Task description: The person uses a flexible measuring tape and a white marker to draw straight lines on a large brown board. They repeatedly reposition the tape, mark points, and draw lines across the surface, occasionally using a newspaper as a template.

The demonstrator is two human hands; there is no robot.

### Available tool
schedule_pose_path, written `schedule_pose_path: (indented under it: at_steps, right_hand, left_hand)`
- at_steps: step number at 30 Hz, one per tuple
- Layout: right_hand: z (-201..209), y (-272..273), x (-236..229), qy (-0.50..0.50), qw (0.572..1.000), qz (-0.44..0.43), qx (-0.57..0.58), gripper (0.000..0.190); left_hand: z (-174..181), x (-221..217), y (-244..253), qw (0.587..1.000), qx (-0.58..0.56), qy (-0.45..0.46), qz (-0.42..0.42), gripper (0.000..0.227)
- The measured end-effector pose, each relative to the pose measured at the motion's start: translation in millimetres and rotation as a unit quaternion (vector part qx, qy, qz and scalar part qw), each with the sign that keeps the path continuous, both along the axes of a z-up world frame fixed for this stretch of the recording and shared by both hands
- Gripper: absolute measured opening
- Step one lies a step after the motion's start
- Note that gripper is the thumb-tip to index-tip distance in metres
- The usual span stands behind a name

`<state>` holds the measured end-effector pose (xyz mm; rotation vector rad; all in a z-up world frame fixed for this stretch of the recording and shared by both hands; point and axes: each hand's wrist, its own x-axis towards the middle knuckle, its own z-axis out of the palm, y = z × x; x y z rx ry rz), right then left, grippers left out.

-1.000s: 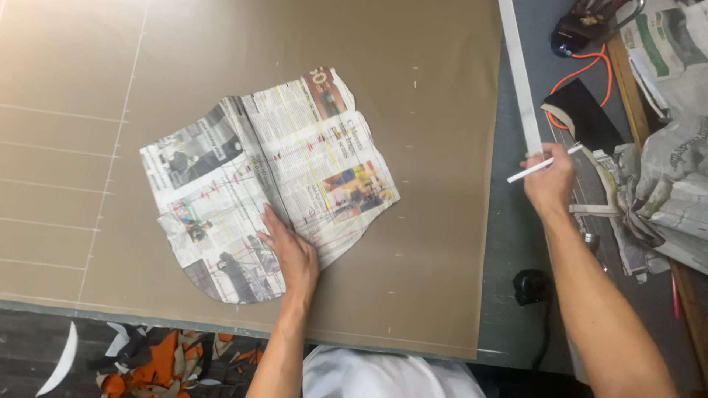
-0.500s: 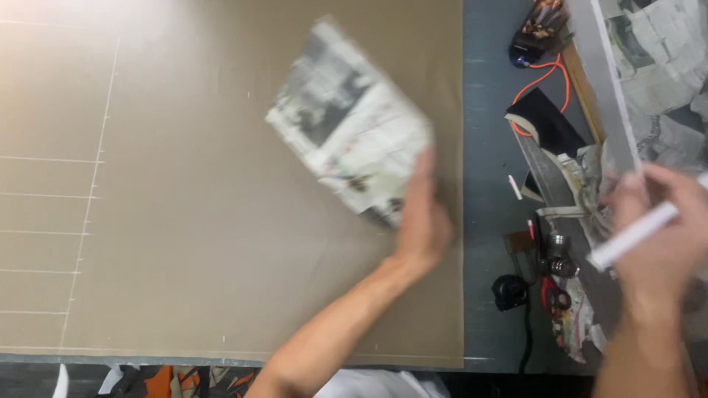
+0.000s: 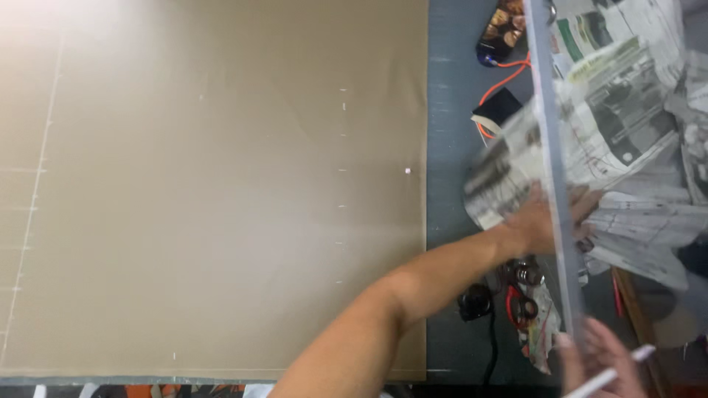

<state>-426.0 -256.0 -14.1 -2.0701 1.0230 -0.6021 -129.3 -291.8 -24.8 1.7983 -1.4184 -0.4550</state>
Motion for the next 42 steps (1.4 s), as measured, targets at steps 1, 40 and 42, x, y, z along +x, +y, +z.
schedule_pose_path:
  at_steps: [1, 40, 42]
  right_hand:
    - [-5.2, 25.8, 4.4, -0.072, 0.996, 0.011, 0.044, 0.044]
    - [-33.4, 307.3, 242.7, -0.114, 0.992, 0.010, 0.045, 0.024]
    - [-20.6, 322.2, 194.6, -0.042, 0.993, -0.051, 0.093, 0.026]
  left_hand:
    - [-4.7, 2.2, 9.2, 0.999, -0.052, -0.010, 0.003, 0.071]
    - [-10.9, 198.5, 430.2, 0.954, -0.081, -0.135, 0.254, 0.032]
    - [-18.0, 211.1, 414.1, 0.952, -0.077, -0.153, 0.253, 0.042]
